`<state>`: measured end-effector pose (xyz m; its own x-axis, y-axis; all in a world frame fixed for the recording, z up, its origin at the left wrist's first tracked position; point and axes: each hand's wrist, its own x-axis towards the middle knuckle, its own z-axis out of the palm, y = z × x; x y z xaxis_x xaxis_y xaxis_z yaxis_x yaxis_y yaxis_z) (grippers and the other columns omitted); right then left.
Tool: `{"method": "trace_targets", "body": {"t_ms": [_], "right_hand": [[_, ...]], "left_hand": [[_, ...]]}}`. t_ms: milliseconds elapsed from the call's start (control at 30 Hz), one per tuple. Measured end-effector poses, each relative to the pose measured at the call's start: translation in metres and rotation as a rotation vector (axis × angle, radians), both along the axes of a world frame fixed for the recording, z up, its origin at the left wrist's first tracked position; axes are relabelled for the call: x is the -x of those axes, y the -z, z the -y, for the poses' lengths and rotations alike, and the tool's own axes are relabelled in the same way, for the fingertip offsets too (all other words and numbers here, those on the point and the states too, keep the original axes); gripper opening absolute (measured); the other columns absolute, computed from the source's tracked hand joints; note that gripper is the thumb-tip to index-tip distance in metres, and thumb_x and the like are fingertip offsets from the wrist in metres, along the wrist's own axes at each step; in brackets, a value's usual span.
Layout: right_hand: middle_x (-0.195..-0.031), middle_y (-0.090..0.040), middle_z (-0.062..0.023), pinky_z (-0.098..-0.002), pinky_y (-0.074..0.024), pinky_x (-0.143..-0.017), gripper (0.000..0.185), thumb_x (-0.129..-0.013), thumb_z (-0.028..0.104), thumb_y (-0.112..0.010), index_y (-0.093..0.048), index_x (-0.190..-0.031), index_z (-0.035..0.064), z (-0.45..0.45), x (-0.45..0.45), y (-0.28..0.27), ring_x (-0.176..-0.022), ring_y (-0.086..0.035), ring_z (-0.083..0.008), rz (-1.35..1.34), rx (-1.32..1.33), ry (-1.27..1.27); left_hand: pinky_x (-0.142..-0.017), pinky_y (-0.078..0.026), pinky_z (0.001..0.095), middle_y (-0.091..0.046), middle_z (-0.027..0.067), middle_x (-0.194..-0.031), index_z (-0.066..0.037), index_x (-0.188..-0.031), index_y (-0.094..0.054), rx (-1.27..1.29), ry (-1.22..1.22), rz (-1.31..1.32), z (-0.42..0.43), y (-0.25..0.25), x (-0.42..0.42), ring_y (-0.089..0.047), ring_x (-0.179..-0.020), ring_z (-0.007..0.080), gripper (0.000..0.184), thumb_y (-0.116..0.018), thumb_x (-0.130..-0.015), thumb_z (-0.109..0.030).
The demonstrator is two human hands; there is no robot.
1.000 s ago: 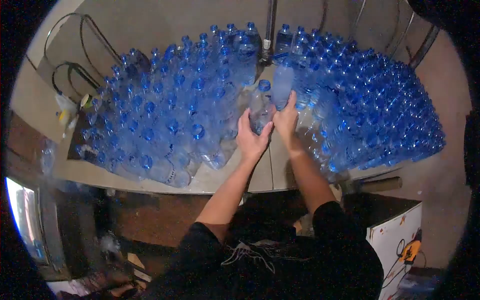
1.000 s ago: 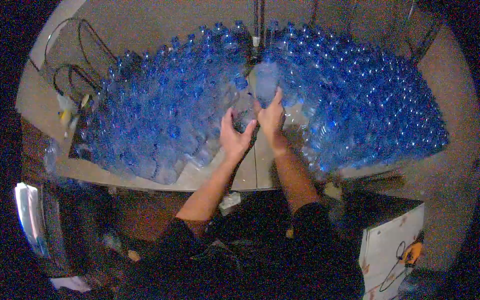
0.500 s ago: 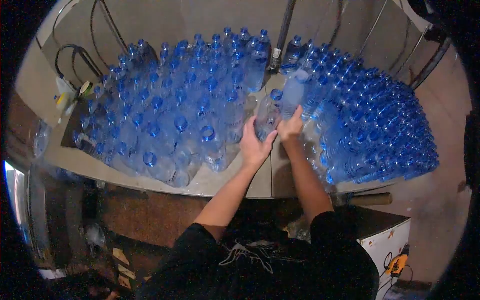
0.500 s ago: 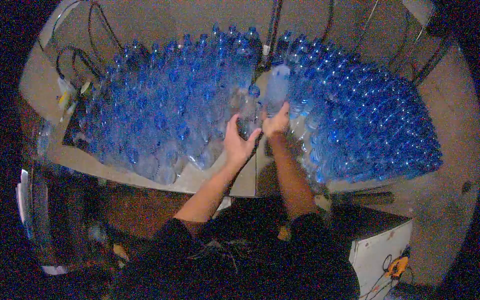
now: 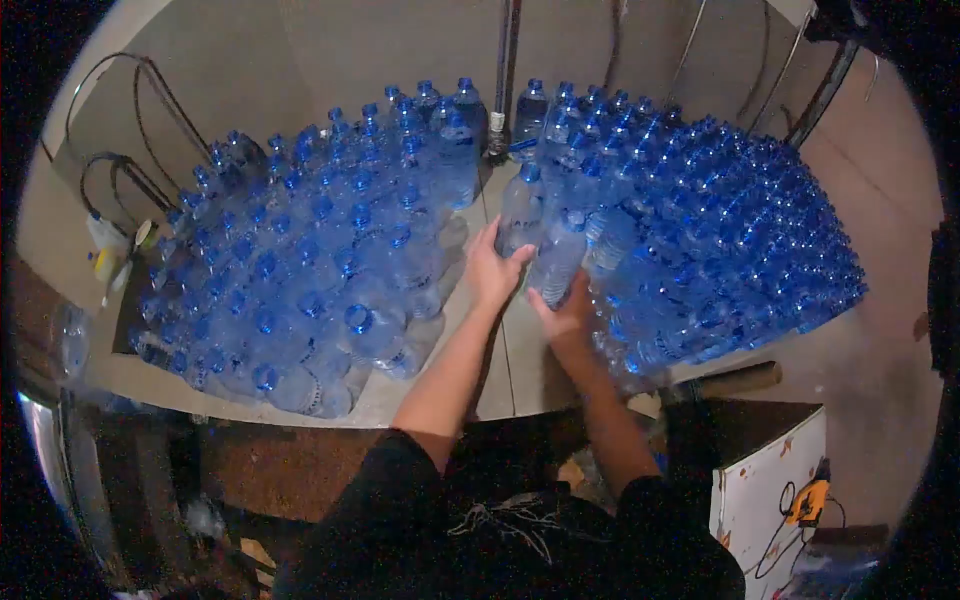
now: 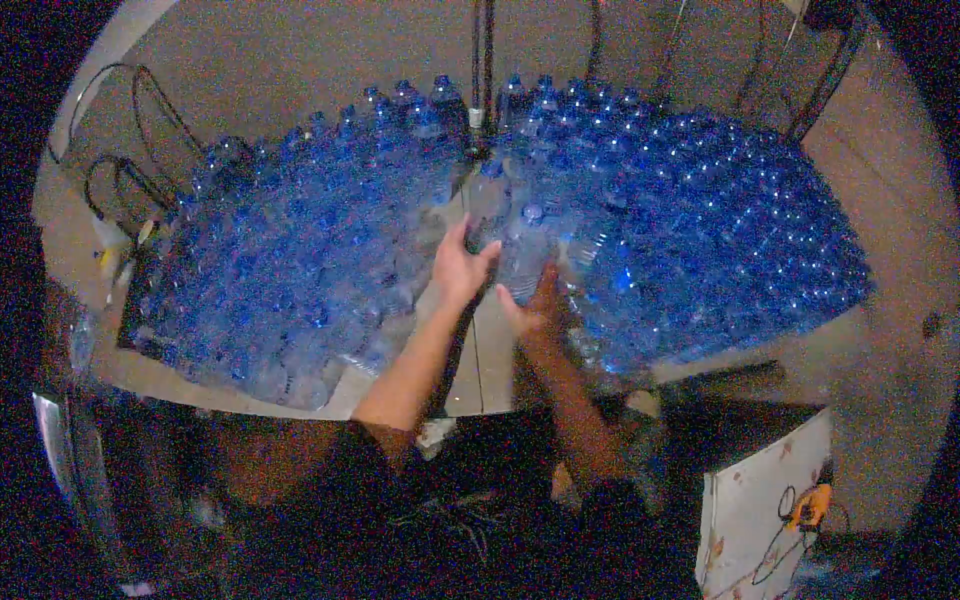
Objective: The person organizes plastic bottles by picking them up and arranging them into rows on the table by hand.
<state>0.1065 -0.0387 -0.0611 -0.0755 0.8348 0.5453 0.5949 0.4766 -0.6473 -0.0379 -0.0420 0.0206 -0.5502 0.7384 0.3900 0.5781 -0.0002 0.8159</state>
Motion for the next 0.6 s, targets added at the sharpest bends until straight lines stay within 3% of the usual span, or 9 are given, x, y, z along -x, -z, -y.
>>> {"method": "trace_targets", "body": {"t_ms": [67, 133, 200, 267, 400, 500, 600], "right_hand": [[-0.138, -0.043, -0.0294, -0.0474, -0.0353, -0.108, 0.097, -0.069, 0.034, -0.083, -0.032, -0.142, -0.0027, 0.005, -0.008, -0.018, -0.128, -0.043, -0.0453, 0.065, 0.104, -0.010], [-0.132, -0.049, -0.0272, -0.0469, -0.0386, -0.105, 0.093, -0.069, 0.036, -0.083, -0.036, -0.140, -0.0021, 0.008, -0.010, -0.017, -0.122, -0.049, -0.0438, 0.183, -0.039, 0.082], [-0.125, -0.055, -0.0244, -0.0466, -0.0422, -0.100, 0.089, -0.071, 0.039, -0.082, -0.040, -0.138, -0.0009, 0.021, -0.013, -0.037, -0.115, -0.054, -0.0416, 0.158, 0.024, 0.100], [-0.116, -0.060, -0.0210, -0.0466, -0.0463, -0.092, 0.084, -0.072, 0.041, -0.080, -0.043, -0.136, 0.0009, 0.054, -0.020, -0.116, -0.107, -0.058, -0.0385, -0.006, 0.282, 0.042], [-0.098, -0.065, -0.0164, -0.0454, -0.0489, -0.075, 0.065, -0.075, 0.040, -0.077, -0.055, -0.124, 0.0037, 0.046, -0.022, -0.164, -0.089, -0.063, -0.0337, 0.096, 0.016, 0.060], [-0.089, -0.066, -0.0164, -0.0440, -0.0497, -0.069, 0.056, -0.074, 0.040, -0.076, -0.061, -0.114, 0.0034, 0.011, -0.018, -0.207, -0.080, -0.064, -0.0337, 0.233, -0.063, -0.048], [-0.080, -0.067, -0.0172, -0.0427, -0.0510, -0.066, 0.050, -0.072, 0.039, -0.076, -0.065, -0.103, 0.0016, -0.008, -0.014, -0.228, -0.074, -0.066, -0.0335, 0.406, 0.037, -0.141]], "left_hand": [[-0.094, -0.046, 0.0415, -0.062, 0.0170, -0.120, -0.005, -0.129, -0.057, -0.016, 0.050, 0.071, -0.016, 0.010, 0.004, -0.059, -0.110, 0.0346, 0.073, -0.085, -0.064, -0.025], [-0.094, -0.046, 0.0413, -0.062, 0.0169, -0.121, -0.004, -0.128, -0.058, -0.002, 0.061, 0.096, -0.023, 0.010, 0.003, -0.059, -0.110, 0.0345, 0.073, -0.086, -0.064, -0.026], [-0.095, -0.046, 0.0409, -0.061, 0.0169, -0.122, -0.004, -0.126, -0.059, 0.052, 0.029, 0.074, -0.017, 0.003, 0.001, -0.059, -0.111, 0.0343, 0.072, -0.086, -0.063, -0.026], [-0.097, -0.045, 0.0407, -0.061, 0.0170, -0.124, -0.005, -0.131, -0.055, 0.086, 0.023, 0.086, -0.016, 0.001, 0.001, -0.058, -0.114, 0.0341, 0.077, -0.086, -0.063, -0.026], [-0.099, -0.044, 0.0409, -0.058, 0.0178, -0.127, -0.006, -0.138, -0.047, 0.014, -0.003, -0.004, -0.015, 0.008, -0.001, -0.055, -0.118, 0.0346, 0.084, -0.085, -0.065, -0.022], [-0.101, -0.043, 0.0409, -0.057, 0.0185, -0.128, -0.005, -0.138, -0.044, -0.190, -0.179, 0.015, 0.008, 0.022, -0.011, -0.054, -0.120, 0.0348, 0.081, -0.082, -0.068, -0.018], [-0.099, -0.044, 0.0403, -0.059, 0.0171, -0.123, -0.005, -0.130, -0.051, -0.155, 0.065, 0.093, 0.086, 0.007, -0.020, -0.055, -0.116, 0.0341, 0.066, -0.079, -0.071, -0.013]]}}
